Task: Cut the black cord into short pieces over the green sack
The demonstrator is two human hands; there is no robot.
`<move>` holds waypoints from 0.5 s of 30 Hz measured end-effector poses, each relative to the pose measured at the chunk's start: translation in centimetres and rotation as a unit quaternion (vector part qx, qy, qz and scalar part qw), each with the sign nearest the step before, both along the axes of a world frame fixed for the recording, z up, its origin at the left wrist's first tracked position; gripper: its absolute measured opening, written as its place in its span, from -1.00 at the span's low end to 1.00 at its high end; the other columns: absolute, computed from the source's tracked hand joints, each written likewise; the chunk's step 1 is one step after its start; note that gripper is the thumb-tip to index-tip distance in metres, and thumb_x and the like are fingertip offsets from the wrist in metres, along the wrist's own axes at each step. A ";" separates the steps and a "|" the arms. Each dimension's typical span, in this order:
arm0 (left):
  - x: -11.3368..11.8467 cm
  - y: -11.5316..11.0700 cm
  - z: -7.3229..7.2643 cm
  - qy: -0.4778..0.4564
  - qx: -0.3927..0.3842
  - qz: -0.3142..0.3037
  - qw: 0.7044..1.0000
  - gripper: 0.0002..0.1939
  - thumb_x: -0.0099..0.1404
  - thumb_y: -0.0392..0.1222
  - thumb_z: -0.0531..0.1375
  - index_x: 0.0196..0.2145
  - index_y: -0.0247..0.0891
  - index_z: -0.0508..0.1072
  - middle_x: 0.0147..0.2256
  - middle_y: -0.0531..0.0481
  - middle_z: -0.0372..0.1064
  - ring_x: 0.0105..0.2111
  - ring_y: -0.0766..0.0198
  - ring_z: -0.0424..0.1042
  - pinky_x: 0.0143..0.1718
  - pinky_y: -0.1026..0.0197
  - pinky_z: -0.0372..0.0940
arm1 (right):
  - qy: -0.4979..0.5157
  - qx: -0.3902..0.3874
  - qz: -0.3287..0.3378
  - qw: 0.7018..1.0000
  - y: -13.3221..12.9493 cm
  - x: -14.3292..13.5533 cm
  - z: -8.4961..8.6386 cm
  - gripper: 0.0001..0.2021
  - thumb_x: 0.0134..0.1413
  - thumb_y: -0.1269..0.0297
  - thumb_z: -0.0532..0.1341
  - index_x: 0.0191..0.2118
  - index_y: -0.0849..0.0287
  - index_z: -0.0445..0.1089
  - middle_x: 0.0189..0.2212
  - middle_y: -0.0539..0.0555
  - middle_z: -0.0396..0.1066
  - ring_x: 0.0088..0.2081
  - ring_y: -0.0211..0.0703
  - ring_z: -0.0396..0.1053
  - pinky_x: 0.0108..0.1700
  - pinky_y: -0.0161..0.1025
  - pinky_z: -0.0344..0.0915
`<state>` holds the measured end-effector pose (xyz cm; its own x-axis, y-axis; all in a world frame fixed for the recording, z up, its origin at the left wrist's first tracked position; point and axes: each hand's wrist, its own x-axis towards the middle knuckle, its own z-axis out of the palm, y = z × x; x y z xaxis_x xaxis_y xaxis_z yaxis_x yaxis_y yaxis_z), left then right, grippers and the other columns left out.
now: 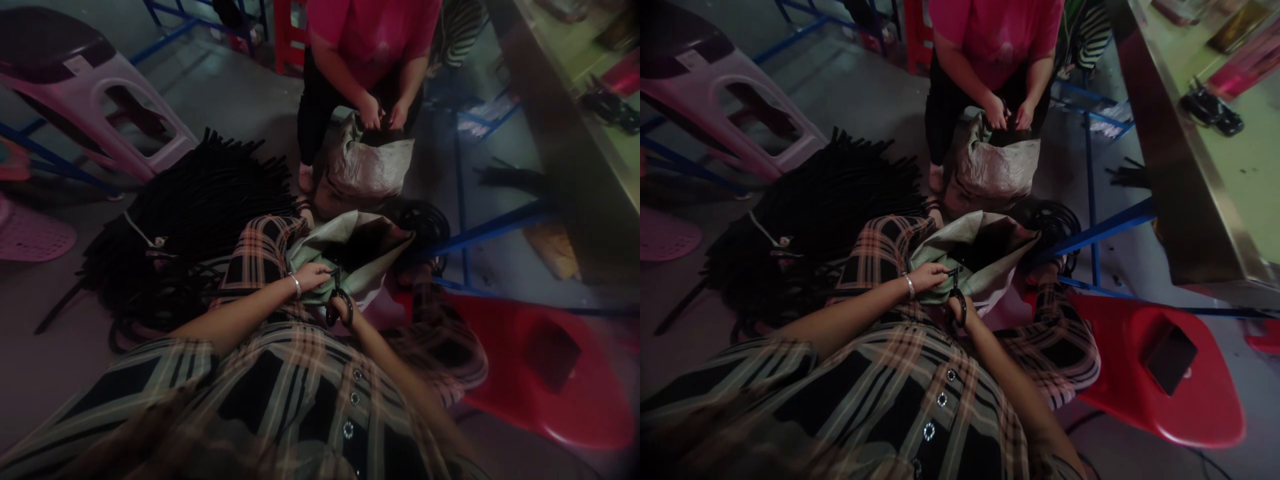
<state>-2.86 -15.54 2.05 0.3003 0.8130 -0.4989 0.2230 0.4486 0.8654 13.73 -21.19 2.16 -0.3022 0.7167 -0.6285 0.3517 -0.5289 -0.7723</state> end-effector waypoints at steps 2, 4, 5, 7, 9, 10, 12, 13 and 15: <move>0.1 0.1 0.3 -0.005 -0.004 0.001 1.000 -0.70 0.09 -0.22 0.16 -0.21 -0.42 0.46 -0.68 0.17 0.15 -0.69 0.48 0.07 -0.65 0.40 -0.04 | -0.009 0.011 -0.022 1.000 -0.2 -0.2 -0.2 -0.78 -0.12 0.25 0.05 -0.65 0.22 0.27 -0.73 0.03 0.23 -0.64 -0.26 0.23 -0.57 -0.36 0.10; 0.1 0.3 0.5 -0.005 -0.005 0.005 1.000 -0.71 0.09 -0.23 0.15 -0.22 -0.43 0.46 -0.68 0.17 0.15 -0.69 0.48 0.07 -0.65 0.40 -0.04 | -0.010 0.017 -0.047 0.999 -0.4 -0.4 -0.3 -0.79 -0.14 0.25 0.05 -0.64 0.21 0.26 -0.74 0.00 0.20 -0.67 -0.29 0.20 -0.61 -0.37 0.07; 0.2 0.3 0.5 -0.002 -0.005 0.006 1.000 -0.71 0.09 -0.23 0.15 -0.22 -0.42 0.45 -0.68 0.17 0.16 -0.69 0.48 0.07 -0.65 0.40 -0.04 | -0.005 0.016 -0.057 0.998 -0.4 -0.4 -0.3 -0.80 -0.14 0.24 0.06 -0.64 0.20 0.26 -0.74 -0.01 0.19 -0.68 -0.30 0.19 -0.61 -0.37 0.07; 0.2 0.3 0.5 0.007 -0.005 0.003 1.000 -0.72 0.10 -0.22 0.14 -0.22 -0.41 0.45 -0.68 0.16 0.16 -0.70 0.48 0.07 -0.64 0.39 -0.03 | 0.005 0.011 -0.065 0.998 -0.5 -0.4 -0.4 -0.80 -0.15 0.24 0.08 -0.65 0.20 0.24 -0.74 -0.03 0.18 -0.69 -0.32 0.17 -0.62 -0.38 0.06; 0.0 0.4 0.7 0.024 -0.006 -0.013 1.000 -0.72 0.12 -0.21 0.13 -0.22 -0.40 0.46 -0.67 0.15 0.17 -0.70 0.46 0.07 -0.63 0.38 -0.02 | 0.001 0.012 -0.064 0.998 -0.4 -0.4 -0.5 -0.80 -0.15 0.25 0.07 -0.66 0.20 0.23 -0.75 -0.03 0.17 -0.69 -0.33 0.16 -0.63 -0.38 0.05; -0.2 0.4 0.8 0.042 0.003 -0.027 0.999 -0.72 0.12 -0.21 0.13 -0.23 -0.39 0.47 -0.66 0.14 0.19 -0.69 0.45 0.09 -0.62 0.37 0.00 | -0.005 0.015 -0.060 0.998 -0.4 -0.3 -0.5 -0.80 -0.14 0.26 0.07 -0.66 0.20 0.23 -0.75 -0.02 0.18 -0.69 -0.33 0.16 -0.63 -0.38 0.05; -0.8 0.5 1.3 0.103 0.057 -0.054 0.992 -0.74 0.10 -0.21 0.15 -0.27 -0.37 0.50 -0.62 0.09 0.25 -0.64 0.40 0.17 -0.57 0.35 0.05 | -0.016 0.020 -0.055 0.998 -0.3 -0.2 -0.7 -0.79 -0.13 0.27 0.06 -0.66 0.20 0.24 -0.75 0.00 0.19 -0.69 -0.31 0.18 -0.64 -0.38 0.05; -1.2 0.5 1.6 0.142 0.100 -0.067 0.983 -0.76 0.07 -0.22 0.18 -0.30 -0.35 0.52 -0.59 0.05 0.29 -0.58 0.37 0.23 -0.53 0.34 0.09 | -0.018 0.021 -0.059 0.998 -0.3 -0.1 -0.8 -0.79 -0.14 0.27 0.07 -0.66 0.20 0.24 -0.75 0.00 0.20 -0.69 -0.31 0.18 -0.64 -0.37 0.06; -2.3 0.4 2.3 0.213 0.184 -0.085 0.956 -0.79 0.04 -0.20 0.21 -0.34 -0.30 0.55 -0.50 -0.01 0.38 -0.45 0.29 0.32 -0.42 0.33 0.14 | -0.012 0.019 -0.085 0.996 -0.1 0.0 -0.9 -0.81 -0.15 0.26 0.07 -0.66 0.21 0.23 -0.74 0.00 0.20 -0.69 -0.30 0.18 -0.66 -0.36 0.05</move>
<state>-5.16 -15.13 4.39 0.2775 0.9144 -0.2948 0.6335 0.0565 0.7717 13.73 -21.31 1.28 -0.1600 0.7791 -0.6062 0.2789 -0.5534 -0.7848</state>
